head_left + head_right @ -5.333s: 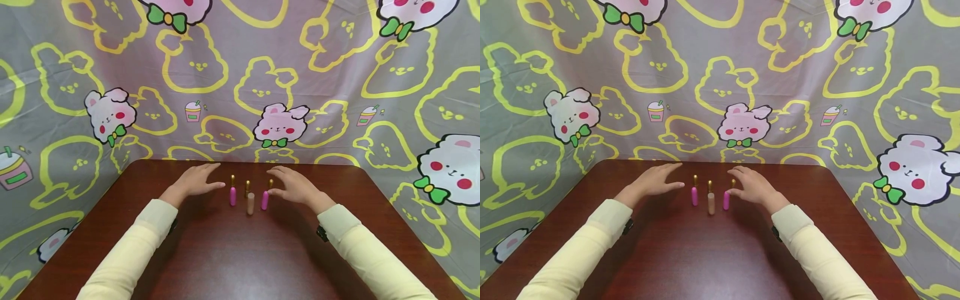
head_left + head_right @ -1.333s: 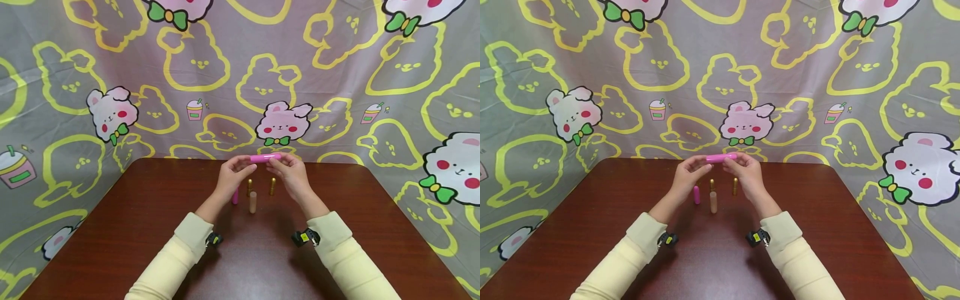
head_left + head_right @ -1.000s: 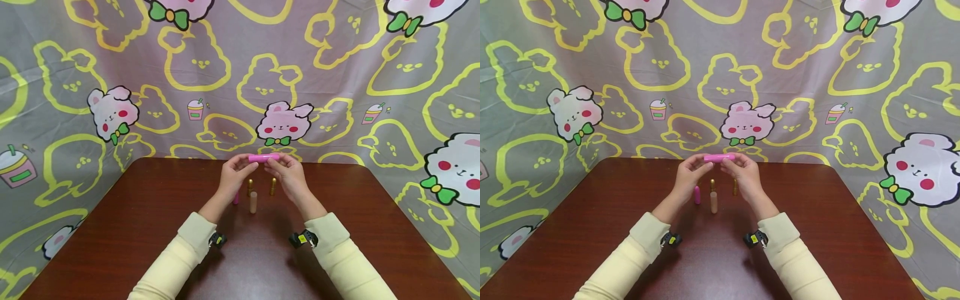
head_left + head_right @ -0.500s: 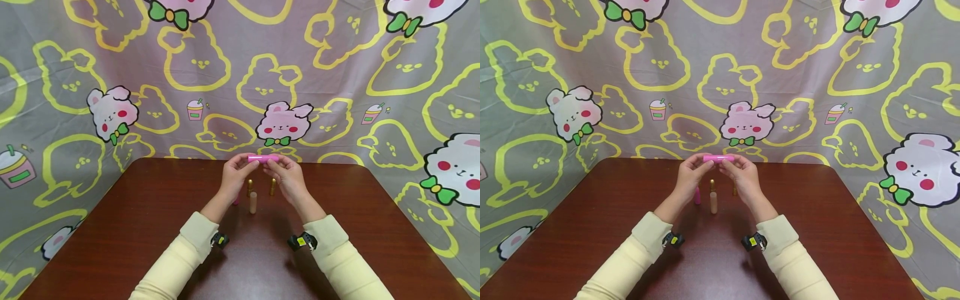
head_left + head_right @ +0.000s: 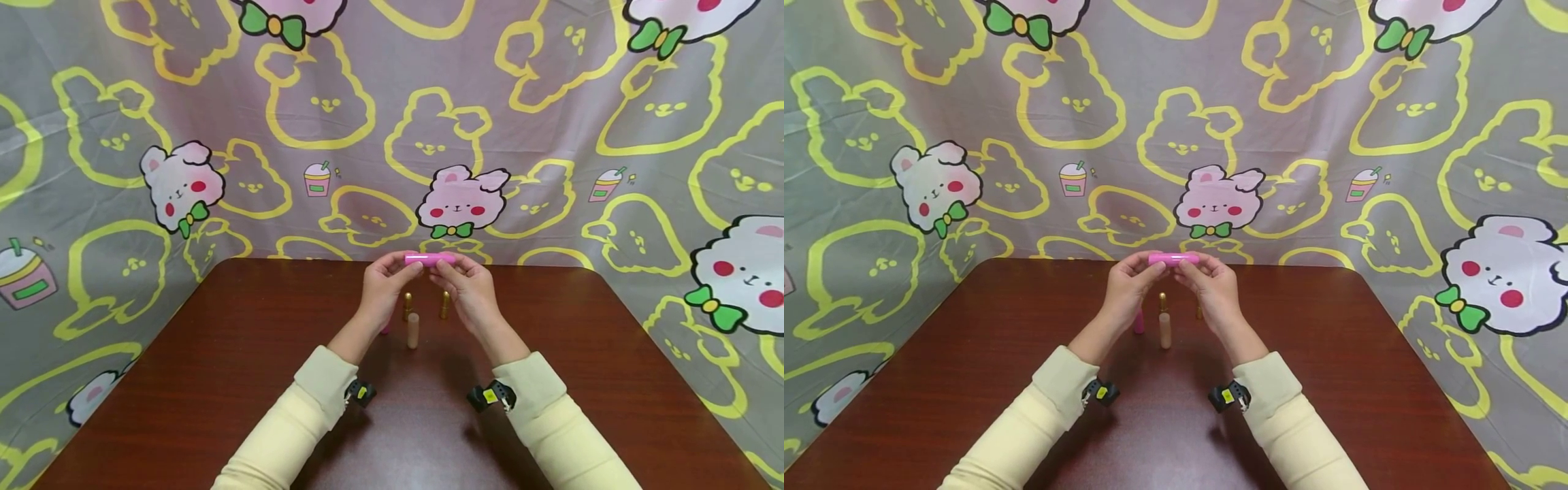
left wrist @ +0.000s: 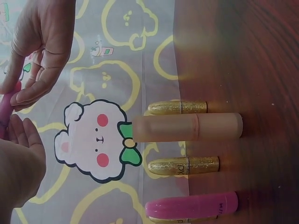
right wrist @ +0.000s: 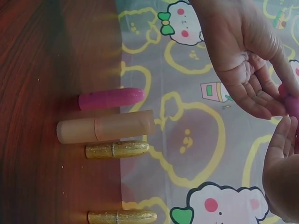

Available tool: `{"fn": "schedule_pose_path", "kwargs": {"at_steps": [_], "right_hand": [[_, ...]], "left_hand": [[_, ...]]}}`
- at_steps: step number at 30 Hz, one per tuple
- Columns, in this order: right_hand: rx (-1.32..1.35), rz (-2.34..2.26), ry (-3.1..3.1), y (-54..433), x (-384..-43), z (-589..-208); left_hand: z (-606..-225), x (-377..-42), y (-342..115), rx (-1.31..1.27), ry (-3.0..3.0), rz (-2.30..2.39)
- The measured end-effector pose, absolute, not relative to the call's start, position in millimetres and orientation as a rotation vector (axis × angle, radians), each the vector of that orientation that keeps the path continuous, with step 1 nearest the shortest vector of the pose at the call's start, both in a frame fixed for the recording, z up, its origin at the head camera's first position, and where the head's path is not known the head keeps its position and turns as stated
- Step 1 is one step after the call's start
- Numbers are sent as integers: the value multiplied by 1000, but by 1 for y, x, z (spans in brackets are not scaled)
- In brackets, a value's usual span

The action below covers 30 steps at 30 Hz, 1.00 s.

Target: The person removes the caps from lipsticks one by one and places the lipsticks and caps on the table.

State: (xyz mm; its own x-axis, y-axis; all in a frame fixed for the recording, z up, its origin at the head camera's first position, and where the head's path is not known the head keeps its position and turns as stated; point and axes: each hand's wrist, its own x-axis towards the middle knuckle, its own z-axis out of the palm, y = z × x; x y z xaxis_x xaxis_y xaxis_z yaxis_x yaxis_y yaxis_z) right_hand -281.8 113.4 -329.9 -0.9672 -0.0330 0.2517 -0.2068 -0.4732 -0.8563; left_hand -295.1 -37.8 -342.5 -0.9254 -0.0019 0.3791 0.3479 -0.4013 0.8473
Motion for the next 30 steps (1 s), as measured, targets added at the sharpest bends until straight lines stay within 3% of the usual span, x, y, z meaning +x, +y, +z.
{"fn": "schedule_pose_path", "kwargs": {"at_steps": [30], "right_hand": [[360,2515,-1590,110,-285,-332]], "left_hand": [[-343,-293,-44,-480,-1574,-2413]]}}
